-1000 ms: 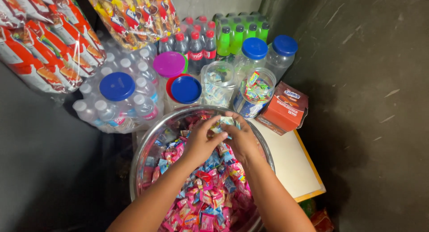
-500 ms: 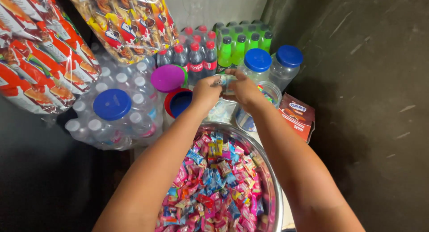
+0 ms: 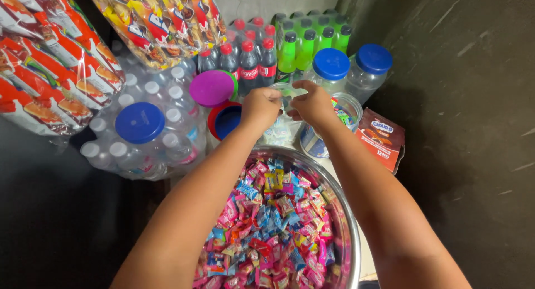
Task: Sorting through various candies in a large metal bowl.
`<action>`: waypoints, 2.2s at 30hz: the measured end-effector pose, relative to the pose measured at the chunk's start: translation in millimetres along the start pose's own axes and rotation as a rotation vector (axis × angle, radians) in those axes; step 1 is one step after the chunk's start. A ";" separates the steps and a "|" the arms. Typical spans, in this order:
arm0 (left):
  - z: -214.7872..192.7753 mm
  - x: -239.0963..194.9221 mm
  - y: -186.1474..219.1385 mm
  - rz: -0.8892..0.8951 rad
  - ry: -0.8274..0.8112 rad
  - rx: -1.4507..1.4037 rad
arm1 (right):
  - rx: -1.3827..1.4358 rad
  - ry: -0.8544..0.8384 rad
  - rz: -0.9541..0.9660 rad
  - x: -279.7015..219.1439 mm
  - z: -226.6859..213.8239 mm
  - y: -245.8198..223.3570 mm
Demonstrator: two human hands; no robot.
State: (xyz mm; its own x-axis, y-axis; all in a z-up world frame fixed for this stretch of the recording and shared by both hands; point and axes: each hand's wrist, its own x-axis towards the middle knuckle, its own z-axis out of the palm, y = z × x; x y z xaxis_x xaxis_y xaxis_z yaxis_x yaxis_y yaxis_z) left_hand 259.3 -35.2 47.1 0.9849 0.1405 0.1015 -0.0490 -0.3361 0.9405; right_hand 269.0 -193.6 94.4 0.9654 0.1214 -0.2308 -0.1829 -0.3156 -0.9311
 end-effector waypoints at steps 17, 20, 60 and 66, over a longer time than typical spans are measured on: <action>-73.1 -204.4 -106.1 0.039 -0.043 0.548 | -0.505 -0.111 -0.483 -216.8 84.8 89.9; -73.6 -209.7 -175.4 -0.084 -0.078 0.550 | -0.875 -0.065 -0.461 -242.8 91.2 93.6; -104.1 -245.3 -102.3 -0.174 -0.075 -0.158 | -0.340 0.281 -0.088 -283.6 -1.2 126.9; -64.4 -231.6 -121.8 -0.098 -0.198 0.453 | -0.520 0.328 -0.380 -283.6 18.1 133.6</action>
State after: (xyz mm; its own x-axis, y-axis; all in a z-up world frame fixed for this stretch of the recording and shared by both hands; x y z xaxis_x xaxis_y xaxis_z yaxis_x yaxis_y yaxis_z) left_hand 26.5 33.2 -70.1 0.9960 0.0274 -0.0849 0.0794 -0.7067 0.7031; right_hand -32.6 -253.2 30.4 0.9658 0.0483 0.2547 0.2094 -0.7248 -0.6564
